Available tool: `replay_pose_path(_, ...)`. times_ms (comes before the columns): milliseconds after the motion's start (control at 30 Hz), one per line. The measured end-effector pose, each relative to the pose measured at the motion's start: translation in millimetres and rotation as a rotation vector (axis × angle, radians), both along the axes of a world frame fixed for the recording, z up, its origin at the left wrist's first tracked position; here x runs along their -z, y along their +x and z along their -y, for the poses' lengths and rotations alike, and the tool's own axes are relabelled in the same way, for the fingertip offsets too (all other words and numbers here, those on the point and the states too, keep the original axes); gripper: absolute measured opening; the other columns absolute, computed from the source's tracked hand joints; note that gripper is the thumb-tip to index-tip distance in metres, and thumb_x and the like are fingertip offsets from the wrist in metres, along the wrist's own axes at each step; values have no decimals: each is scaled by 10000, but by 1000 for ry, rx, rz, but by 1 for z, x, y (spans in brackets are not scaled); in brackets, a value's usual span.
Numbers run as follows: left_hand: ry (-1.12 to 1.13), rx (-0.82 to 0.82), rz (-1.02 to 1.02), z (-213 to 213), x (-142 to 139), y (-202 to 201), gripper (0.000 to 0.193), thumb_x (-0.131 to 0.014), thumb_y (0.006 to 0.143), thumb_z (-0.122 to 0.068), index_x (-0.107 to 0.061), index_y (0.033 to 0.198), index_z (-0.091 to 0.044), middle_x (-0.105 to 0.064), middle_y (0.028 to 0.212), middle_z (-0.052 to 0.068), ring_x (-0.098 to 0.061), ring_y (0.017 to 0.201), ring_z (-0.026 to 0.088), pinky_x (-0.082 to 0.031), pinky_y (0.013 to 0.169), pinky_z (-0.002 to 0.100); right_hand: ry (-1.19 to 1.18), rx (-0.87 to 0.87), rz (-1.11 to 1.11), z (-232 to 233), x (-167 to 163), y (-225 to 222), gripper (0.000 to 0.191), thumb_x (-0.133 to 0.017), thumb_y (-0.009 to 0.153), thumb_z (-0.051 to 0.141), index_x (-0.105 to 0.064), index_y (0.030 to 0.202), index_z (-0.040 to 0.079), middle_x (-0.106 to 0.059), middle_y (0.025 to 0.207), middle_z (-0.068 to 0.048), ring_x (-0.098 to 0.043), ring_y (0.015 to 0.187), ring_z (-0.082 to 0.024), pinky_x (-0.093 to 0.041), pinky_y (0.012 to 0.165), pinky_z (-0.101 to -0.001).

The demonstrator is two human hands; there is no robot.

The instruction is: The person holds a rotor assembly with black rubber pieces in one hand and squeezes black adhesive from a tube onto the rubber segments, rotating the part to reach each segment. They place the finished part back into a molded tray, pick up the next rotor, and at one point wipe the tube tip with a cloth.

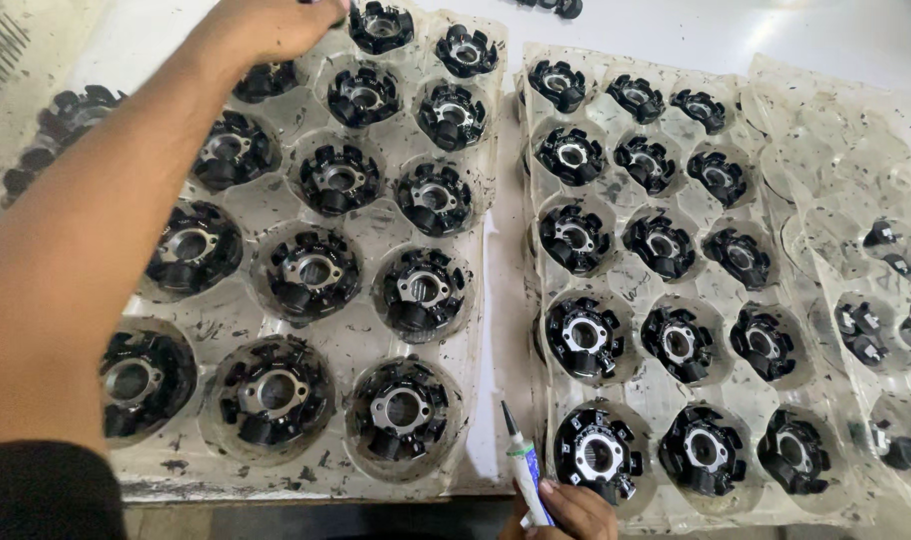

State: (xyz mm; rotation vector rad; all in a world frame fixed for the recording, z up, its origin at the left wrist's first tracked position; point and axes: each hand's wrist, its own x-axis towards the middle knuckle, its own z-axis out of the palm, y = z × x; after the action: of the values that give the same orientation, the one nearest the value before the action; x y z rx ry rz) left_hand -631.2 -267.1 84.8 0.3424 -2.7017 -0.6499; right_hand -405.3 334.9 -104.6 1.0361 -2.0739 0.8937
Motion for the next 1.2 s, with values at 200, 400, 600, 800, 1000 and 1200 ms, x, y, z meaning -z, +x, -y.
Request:
replay_pose_path(200,452,132,261,-95,-55,130,609,-603,862,-664,-635,1150,-128,-742,970,110,-740,823,194,-644,735,366,-183,70,50,39,-43,18,390,-854,679,38,-507,792,178,-702,1000,-111,-710,875,-216,-612,788,-295)
replay_pose_path(400,884,473,-147,-173,-61,256,865,-945,590,-377,-386,1226,-201,-692,1220,86,-724,1151,222,-579,953,443,-425,234,157,44,-38,47,451,-854,784,-18,-453,921,135,-681,1053,-123,-710,1008,-259,-606,914,-306)
replay_pose_path(600,1701,613,-267,-247,-24,337,781,-837,747,-150,-352,1359,-127,-543,1474,276,-608,1263,362,-496,1119,546,-757,-12,320,27,-40,64,492,-843,797,-47,-421,976,132,-687,1035,-193,-727,1001,-283,-627,936,-374)
replay_pose_path(800,2346,524,-546,-290,-2,374,704,-553,857,-283,-438,1445,86,-449,1527,371,-566,1315,493,-406,1180,578,-903,-174,452,41,-70,95,536,-832,810,-76,-390,1031,129,-693,1016,-263,-744,993,-307,-647,958,-443)
replay_pose_path(1000,2197,500,-819,-318,0,390,496,-597,1018,-306,-513,1331,70,-545,1372,299,-569,1282,431,-467,1078,525,-577,-59,329,49,-100,129,552,-851,777,-37,-374,995,138,-706,982,-197,-759,936,-272,-673,835,-360)
replay_pose_path(1200,1673,455,-772,-328,2,403,420,-604,1062,-299,-552,1263,66,-597,1323,260,-638,1226,334,-510,1069,459,-341,76,488,37,-118,149,269,-804,717,-71,-620,880,36,-689,929,-174,-754,769,-251,-667,695,-335)
